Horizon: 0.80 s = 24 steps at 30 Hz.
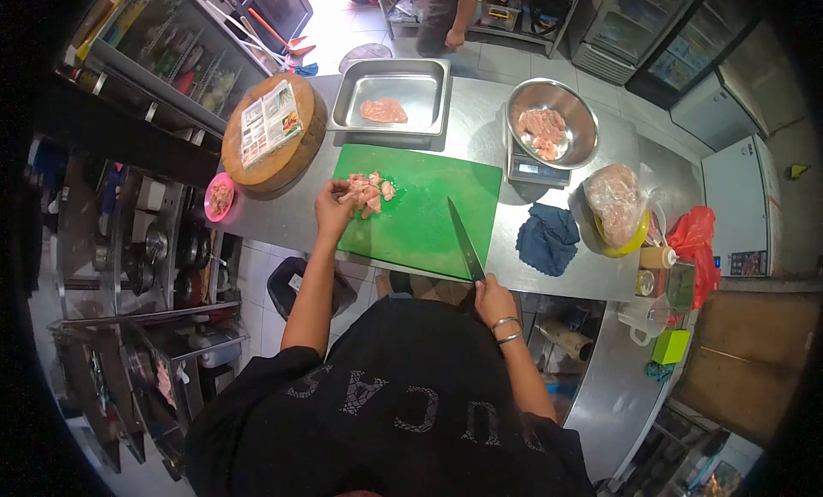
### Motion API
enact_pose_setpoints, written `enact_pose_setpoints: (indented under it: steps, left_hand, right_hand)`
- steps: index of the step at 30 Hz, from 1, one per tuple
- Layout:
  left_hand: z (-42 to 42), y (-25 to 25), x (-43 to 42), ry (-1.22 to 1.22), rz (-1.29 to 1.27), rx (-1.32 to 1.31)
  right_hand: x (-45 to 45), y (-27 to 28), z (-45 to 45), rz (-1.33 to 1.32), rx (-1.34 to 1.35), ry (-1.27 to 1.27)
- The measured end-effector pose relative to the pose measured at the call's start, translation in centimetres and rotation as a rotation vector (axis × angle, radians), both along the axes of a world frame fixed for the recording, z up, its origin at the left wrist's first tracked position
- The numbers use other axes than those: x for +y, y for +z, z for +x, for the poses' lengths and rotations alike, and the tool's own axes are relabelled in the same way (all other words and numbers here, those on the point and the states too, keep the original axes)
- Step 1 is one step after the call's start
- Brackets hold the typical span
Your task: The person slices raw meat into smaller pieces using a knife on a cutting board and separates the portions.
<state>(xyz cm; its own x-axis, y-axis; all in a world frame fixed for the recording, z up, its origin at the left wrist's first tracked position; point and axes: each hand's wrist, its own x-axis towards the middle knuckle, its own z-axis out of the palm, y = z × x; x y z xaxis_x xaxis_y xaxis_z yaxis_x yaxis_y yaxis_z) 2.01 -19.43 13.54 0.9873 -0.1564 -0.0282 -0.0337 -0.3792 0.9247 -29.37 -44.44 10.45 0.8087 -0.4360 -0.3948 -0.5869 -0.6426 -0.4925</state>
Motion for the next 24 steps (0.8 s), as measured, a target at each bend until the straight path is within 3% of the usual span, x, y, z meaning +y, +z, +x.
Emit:
enact_pose_setpoints:
  steps: [4,6,10,12,13,15,19,21,24]
  left_hand:
    - [-2.4,-4.6,-4.9,-0.141,-0.319,-0.269]
    - [-3.9,-6.3,-6.0,-0.324,0.184,-0.362]
    - [-5.5,-9.0,-6.7,-0.335,0.174,-0.536]
    - [-6.1,-8.8,-6.3,-0.295,0.153,-0.222]
    - [-6.1,-8.2,-6.1,-0.296,0.153,-0.225]
    - [-6.3,-7.6,-5.8,-0.212,0.067,0.006]
    - [-4.7,-8.1,-5.5,-0.218,-0.091,0.122]
    - [-3.9,-8.7,-5.7,-0.187,-0.447,0.140]
    - [-3.8,-4.5,-6.7,-0.192,-0.404,0.085]
  right_hand:
    - [-0.3,-0.1,-0.1,0.039,-0.095,-0.074]
    - [-0.4,0.1,-0.5,0.034,-0.094,-0.095]
    - [-0.6,0.6,-0.5,0.050,-0.188,-0.138]
    - [-0.4,1.2,-0.6,0.067,-0.194,-0.120]
    - [-0.4,1.6,-0.4,0.120,-0.203,-0.078]
    - [-0.2,1.4,-0.1,0.175,-0.211,-0.035]
    - [0.7,0.9,1.2,0.174,-0.218,0.019]
    - [0.7,1.3,1.8,0.166,-0.214,0.007]
    - [0.6,1.4,2.0,0.176,-0.273,-0.080]
